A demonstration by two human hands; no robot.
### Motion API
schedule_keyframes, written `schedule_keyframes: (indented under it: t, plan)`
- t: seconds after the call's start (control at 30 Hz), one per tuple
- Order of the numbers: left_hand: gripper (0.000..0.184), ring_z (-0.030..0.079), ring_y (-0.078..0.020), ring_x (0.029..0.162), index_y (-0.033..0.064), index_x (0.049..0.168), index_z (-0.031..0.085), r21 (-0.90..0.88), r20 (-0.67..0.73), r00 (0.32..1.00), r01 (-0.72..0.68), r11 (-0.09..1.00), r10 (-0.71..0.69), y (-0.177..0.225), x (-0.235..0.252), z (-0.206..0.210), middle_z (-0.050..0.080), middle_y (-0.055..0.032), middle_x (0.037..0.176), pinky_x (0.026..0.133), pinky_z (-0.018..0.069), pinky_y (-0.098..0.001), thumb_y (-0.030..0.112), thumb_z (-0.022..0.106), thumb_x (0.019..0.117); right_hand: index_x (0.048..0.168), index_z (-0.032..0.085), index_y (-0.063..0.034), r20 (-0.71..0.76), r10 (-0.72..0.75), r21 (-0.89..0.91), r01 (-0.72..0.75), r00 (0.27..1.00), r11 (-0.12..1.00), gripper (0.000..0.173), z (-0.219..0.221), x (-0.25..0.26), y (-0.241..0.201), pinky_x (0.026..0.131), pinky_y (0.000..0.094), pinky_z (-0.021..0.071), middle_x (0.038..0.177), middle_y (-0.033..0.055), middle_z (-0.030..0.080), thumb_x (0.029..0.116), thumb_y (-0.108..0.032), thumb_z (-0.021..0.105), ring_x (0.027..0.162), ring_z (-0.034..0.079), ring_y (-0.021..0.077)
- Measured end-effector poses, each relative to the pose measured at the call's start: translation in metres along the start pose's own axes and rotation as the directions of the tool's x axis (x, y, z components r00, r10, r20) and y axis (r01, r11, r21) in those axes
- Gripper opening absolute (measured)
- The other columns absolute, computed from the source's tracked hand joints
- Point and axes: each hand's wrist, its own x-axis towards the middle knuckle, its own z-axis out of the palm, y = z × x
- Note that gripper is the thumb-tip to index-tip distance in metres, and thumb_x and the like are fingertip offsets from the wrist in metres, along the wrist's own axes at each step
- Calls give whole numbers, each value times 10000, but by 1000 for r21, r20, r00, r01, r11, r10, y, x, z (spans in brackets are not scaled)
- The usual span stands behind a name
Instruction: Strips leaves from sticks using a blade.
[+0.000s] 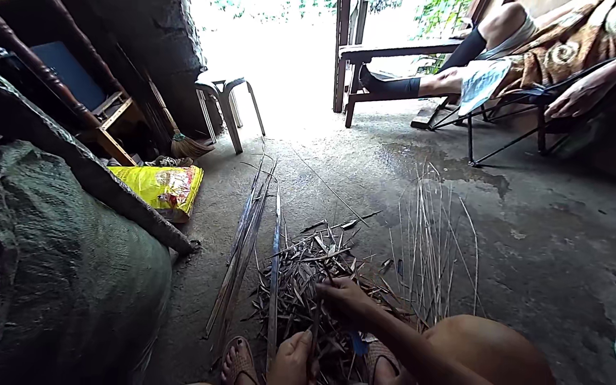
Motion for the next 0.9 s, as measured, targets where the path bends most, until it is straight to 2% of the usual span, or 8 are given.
schedule_keyframes:
  t: [0.1, 0.17, 0.23, 0.3, 0.37, 0.5, 0.8, 0.9]
  plan:
    - [411, 506, -43, 487, 42, 933, 583, 7, 64, 998, -11, 1000, 10, -3, -3, -2, 542, 27, 604, 483, 453, -189, 186, 259, 1141, 891, 612, -40, -34, -18, 91, 21, 999, 996, 246, 0, -1, -5, 423, 209, 392, 567, -27, 505, 1077, -148, 493, 421, 436, 50]
    - [429, 488, -36, 480, 60, 889, 576, -14, 87, 996, -20, 1000, 21, -6, -3, -5, 532, 34, 597, 479, 438, -181, 189, 251, 1138, 905, 610, -28, -161, -50, 89, 65, 986, 994, 303, -7, 2, -10, 410, 214, 384, 542, -31, 477, 1105, -193, 453, 403, 418, 52]
    - [414, 416, -19, 445, 73, 871, 540, -35, 47, 999, -25, 999, 27, -6, -2, -6, 472, 49, 569, 440, 367, -160, 191, 249, 1141, 934, 642, 4, -246, -162, -161, 125, 956, 979, 350, -12, 2, -10, 450, 235, 401, 574, -12, 477, 1116, -205, 428, 443, 435, 70]
    - [389, 361, -15, 423, 77, 880, 511, -58, -14, 1000, -18, 998, 17, -2, 1, -7, 424, 54, 558, 414, 318, -152, 208, 260, 1147, 1002, 680, 50, -141, -281, -600, 143, 949, 787, 299, -9, -10, -10, 703, 443, 506, 775, 146, 624, 1070, -160, 478, 715, 615, 257]
    - [382, 348, -16, 414, 76, 888, 512, -77, -35, 999, -15, 997, 13, 0, 4, -8, 412, 52, 558, 403, 309, -150, 218, 271, 1147, 1040, 678, 33, 30, -230, -801, 161, 973, 577, 250, 10, -26, -6, 841, 588, 526, 946, 217, 701, 1013, -168, 532, 941, 692, 389]
    - [351, 355, -5, 420, 92, 878, 517, -70, -56, 998, -37, 997, 33, -2, 3, -1, 418, 69, 552, 411, 313, -150, 144, 282, 1134, 1105, 660, 35, 171, -60, -905, 180, 984, 385, 232, 39, -38, -3, 867, 592, 525, 1095, 236, 701, 996, -143, 559, 1041, 690, 414]
    - [360, 328, -9, 413, 90, 854, 520, 49, -1, 998, -56, 997, 56, -5, -2, -2, 415, 66, 540, 409, 287, -162, 163, 307, 1134, 1169, 663, -5, -208, -37, -875, -169, 977, 453, 270, -17, 4, -20, 950, 587, 501, 1143, 226, 693, 1038, -175, 500, 1141, 657, 400]
    - [375, 319, -16, 406, 89, 847, 508, 15, -18, 998, -52, 999, 52, -6, 0, -3, 397, 63, 538, 400, 285, -164, 174, 288, 1139, 1178, 663, -3, -179, -37, -864, -139, 983, 484, 273, -19, -2, -25, 954, 579, 497, 1139, 235, 686, 1039, -170, 498, 1137, 652, 400]
